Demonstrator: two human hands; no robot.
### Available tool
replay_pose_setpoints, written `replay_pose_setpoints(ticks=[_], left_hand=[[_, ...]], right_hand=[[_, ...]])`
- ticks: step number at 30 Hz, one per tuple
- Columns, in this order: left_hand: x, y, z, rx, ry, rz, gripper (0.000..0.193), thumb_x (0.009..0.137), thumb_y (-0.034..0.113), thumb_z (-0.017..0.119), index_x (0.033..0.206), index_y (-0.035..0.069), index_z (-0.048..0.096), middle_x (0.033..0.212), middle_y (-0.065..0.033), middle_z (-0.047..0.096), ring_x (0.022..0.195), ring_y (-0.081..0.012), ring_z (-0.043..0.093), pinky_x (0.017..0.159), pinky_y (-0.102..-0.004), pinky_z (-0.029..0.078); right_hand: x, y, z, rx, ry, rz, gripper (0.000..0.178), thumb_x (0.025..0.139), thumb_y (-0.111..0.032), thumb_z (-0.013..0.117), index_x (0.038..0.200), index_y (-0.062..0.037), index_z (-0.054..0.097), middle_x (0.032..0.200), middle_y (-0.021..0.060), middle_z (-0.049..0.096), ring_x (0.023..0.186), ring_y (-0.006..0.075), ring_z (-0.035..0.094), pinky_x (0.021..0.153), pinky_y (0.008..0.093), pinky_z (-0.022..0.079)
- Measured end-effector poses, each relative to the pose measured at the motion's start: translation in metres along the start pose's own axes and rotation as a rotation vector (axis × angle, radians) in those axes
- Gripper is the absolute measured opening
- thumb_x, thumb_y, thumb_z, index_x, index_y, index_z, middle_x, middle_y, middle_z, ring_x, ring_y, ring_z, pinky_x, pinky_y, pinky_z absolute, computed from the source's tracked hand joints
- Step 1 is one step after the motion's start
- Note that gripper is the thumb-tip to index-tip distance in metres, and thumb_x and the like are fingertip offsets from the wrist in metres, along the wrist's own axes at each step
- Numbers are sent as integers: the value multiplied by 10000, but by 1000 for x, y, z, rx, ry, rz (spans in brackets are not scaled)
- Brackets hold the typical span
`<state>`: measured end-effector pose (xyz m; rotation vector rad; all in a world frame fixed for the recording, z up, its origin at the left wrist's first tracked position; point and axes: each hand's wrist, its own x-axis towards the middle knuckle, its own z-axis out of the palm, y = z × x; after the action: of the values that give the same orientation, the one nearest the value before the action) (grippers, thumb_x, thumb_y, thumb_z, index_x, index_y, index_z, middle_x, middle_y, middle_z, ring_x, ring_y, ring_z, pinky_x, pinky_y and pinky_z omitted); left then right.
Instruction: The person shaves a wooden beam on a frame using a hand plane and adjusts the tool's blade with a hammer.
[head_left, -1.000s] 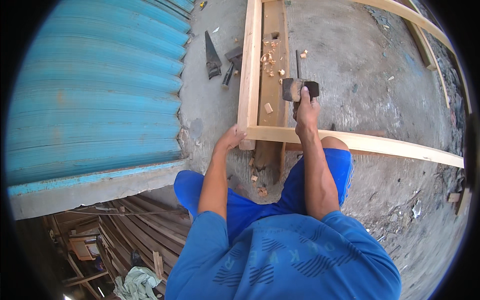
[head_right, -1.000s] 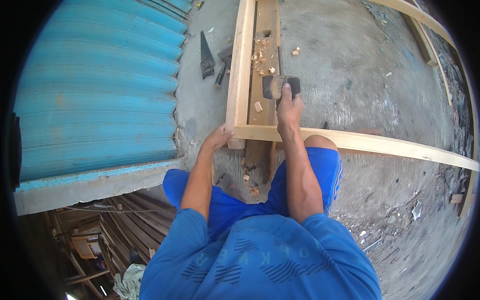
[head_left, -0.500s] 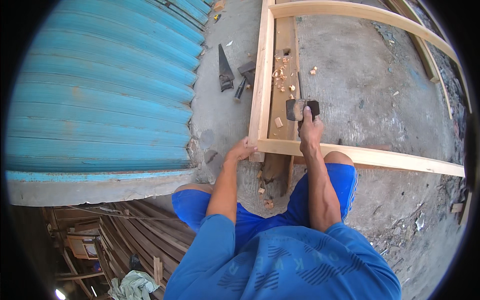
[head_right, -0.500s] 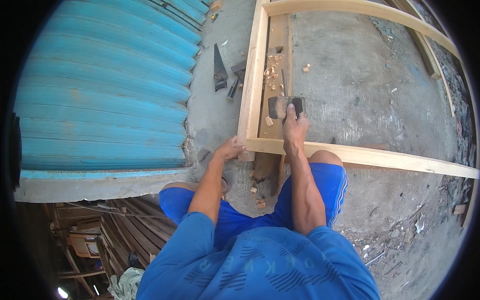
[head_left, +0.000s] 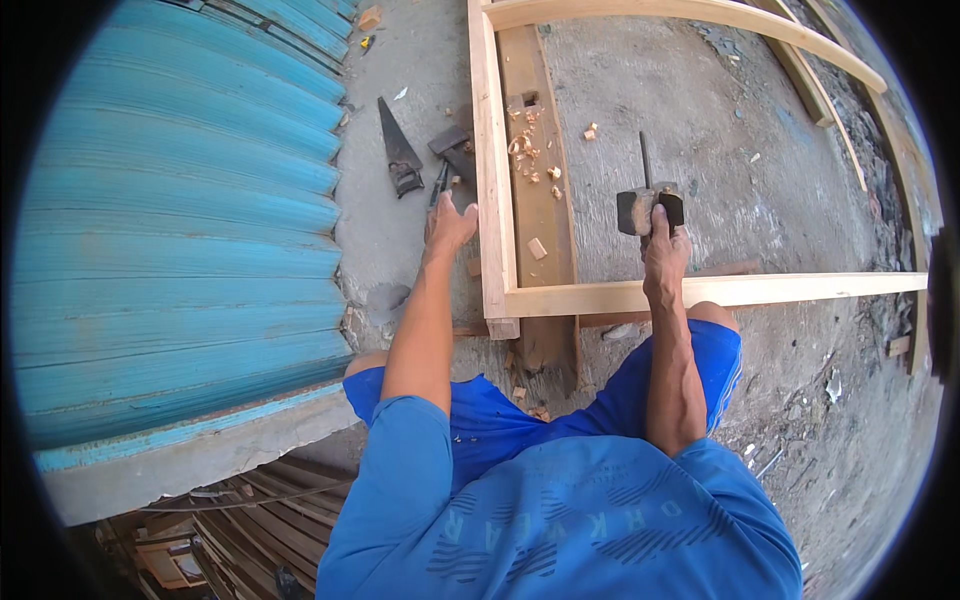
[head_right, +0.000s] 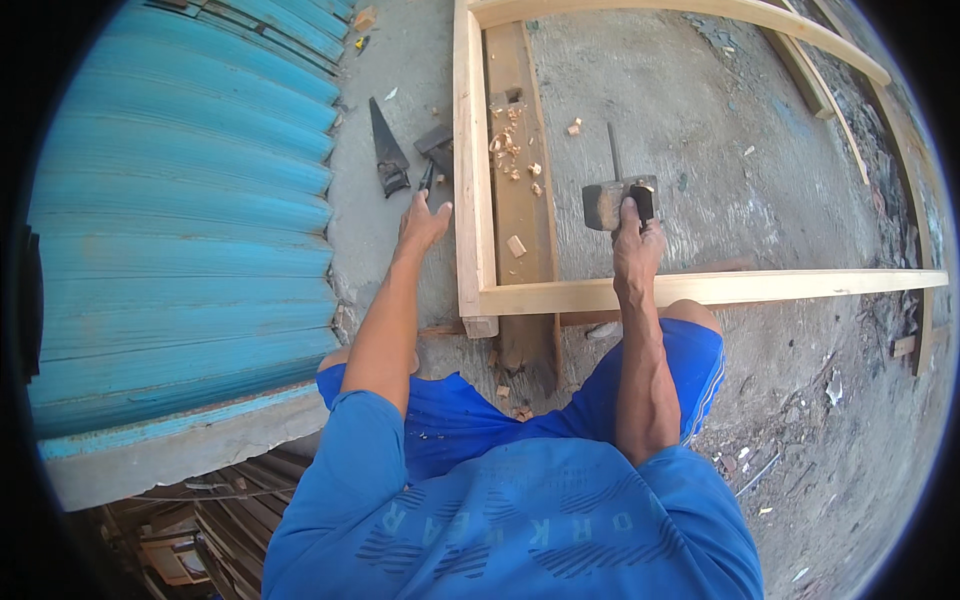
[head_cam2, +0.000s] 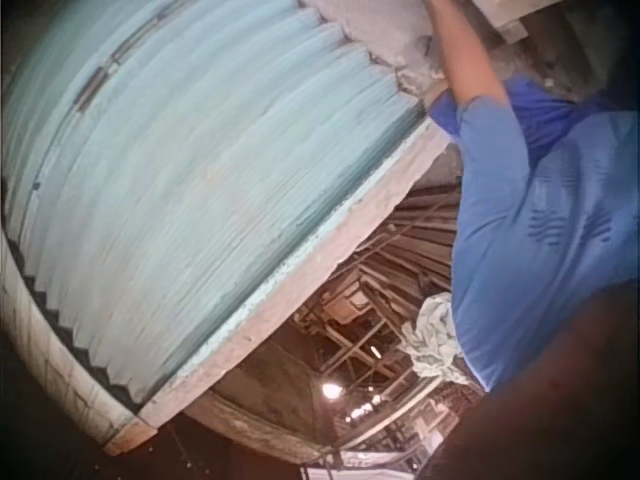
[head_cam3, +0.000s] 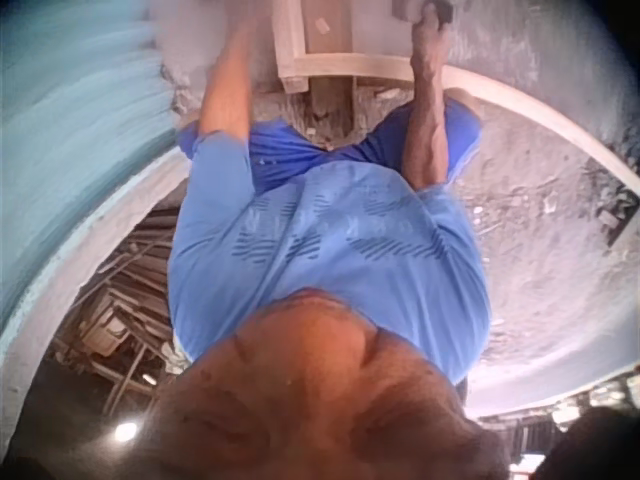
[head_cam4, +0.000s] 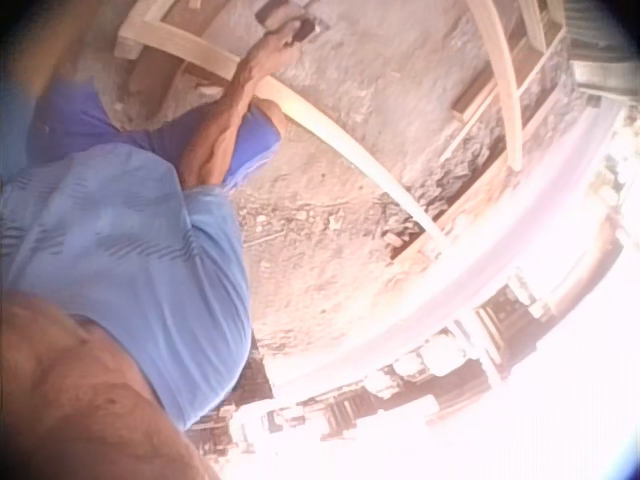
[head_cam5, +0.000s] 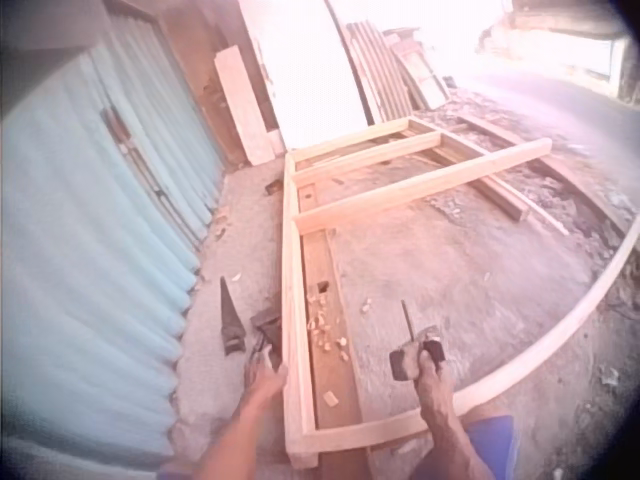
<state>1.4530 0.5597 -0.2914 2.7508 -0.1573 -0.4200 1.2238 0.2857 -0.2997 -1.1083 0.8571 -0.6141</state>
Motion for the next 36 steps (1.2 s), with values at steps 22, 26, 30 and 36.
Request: replay_pose_setpoints(ticks=[22,26,30,36], left_hand=[[65,32,52,357,-333,1332,376,801,258,675,1137,98,723,1239,-95,703,1260,-293,567,1166,-561,253],[69,36,55,336,-353,1333,385,805,264,683,1152,101,719,1215,-78,716,1218,-250,594,1156,-542,263],[71,33,54,316,-361,1375,398,807,268,689,1169,104,714,1183,-66,728,1163,-235,626,1140,-526,277],[69,32,55,379,-337,1422,462,850,348,662,1225,79,687,1105,-91,741,1075,-261,644,1092,-519,307]], right_hand=[[-130,-34,33,237,776,31,344,1069,-266,565,1256,20,611,1139,87,713,953,134,680,852,286,538],[-145,-42,58,264,952,-109,336,1058,-260,594,1228,22,656,1112,75,712,978,128,648,873,289,520],[-175,-26,64,216,1015,-148,321,1060,-289,578,1163,8,640,1025,61,714,876,134,683,773,280,543],[-209,-5,83,192,1114,-188,298,1069,-266,565,1223,-22,642,1046,50,719,854,109,678,758,277,545]])
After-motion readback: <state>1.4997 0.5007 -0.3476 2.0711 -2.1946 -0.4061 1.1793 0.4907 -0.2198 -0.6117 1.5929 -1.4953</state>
